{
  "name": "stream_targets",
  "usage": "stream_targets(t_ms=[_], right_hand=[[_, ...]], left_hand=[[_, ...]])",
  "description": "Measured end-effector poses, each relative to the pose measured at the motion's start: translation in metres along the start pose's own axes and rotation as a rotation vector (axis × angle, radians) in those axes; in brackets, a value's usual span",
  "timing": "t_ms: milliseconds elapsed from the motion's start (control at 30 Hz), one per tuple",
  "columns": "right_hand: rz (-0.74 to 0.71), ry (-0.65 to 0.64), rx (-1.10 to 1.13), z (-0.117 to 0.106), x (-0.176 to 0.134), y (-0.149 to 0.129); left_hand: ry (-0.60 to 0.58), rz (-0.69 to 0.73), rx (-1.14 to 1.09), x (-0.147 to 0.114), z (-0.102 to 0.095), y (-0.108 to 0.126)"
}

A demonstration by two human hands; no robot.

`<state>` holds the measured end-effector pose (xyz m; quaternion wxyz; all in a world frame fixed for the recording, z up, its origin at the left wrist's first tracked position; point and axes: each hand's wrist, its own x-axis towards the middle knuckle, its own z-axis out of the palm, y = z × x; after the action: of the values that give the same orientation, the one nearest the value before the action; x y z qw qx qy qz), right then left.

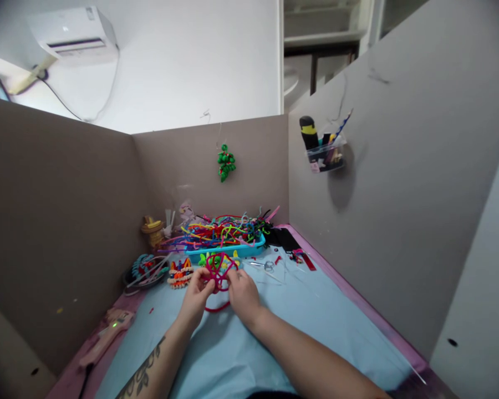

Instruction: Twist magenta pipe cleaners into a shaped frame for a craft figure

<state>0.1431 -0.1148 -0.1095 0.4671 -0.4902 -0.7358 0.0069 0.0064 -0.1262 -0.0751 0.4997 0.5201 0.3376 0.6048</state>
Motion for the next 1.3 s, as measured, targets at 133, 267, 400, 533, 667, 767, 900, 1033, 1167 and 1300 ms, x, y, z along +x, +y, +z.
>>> stream_targets(t_ms=[133,267,400,533,667,767,900,1033,1167,1300], right_hand=[[0.010,0.036,0.116,0.001,0.001,0.002],[0.027,0.023,0.273,-0.002,0.002,0.004],[0.135,-0.076,0.453,-0.001,0.001,0.002],[0.346,-0.025,0.766,0.002,0.001,-0.005],[0.296,-0.034,0.751,0.000,0.000,-0.011],[0.206,-0.008,0.625,-0.004,-0.002,-0.013],[0.027,0.043,0.488,-0.007,-0.004,-0.011],[-0.101,-0.001,0.372,-0.008,-0.006,-0.010],[-0.114,-0.022,0.297,-0.011,-0.006,-0.011],[-0.093,-0.045,0.255,-0.013,-0.004,-0.012]], left_hand=[[-0.010,-0.022,0.013,0.000,-0.003,-0.002],[-0.011,-0.050,0.037,0.001,-0.004,-0.002],[0.074,0.035,0.081,0.002,-0.005,-0.001],[0.083,0.027,0.076,0.004,-0.006,-0.004],[0.104,-0.031,0.012,0.005,-0.007,-0.008],[0.125,-0.101,-0.095,0.005,-0.006,-0.008],[0.107,-0.197,-0.257,0.005,-0.005,-0.006],[0.112,-0.233,-0.309,0.005,-0.005,-0.006],[0.145,-0.216,-0.263,0.006,-0.005,-0.007],[0.155,-0.168,-0.155,0.007,-0.007,-0.006]])
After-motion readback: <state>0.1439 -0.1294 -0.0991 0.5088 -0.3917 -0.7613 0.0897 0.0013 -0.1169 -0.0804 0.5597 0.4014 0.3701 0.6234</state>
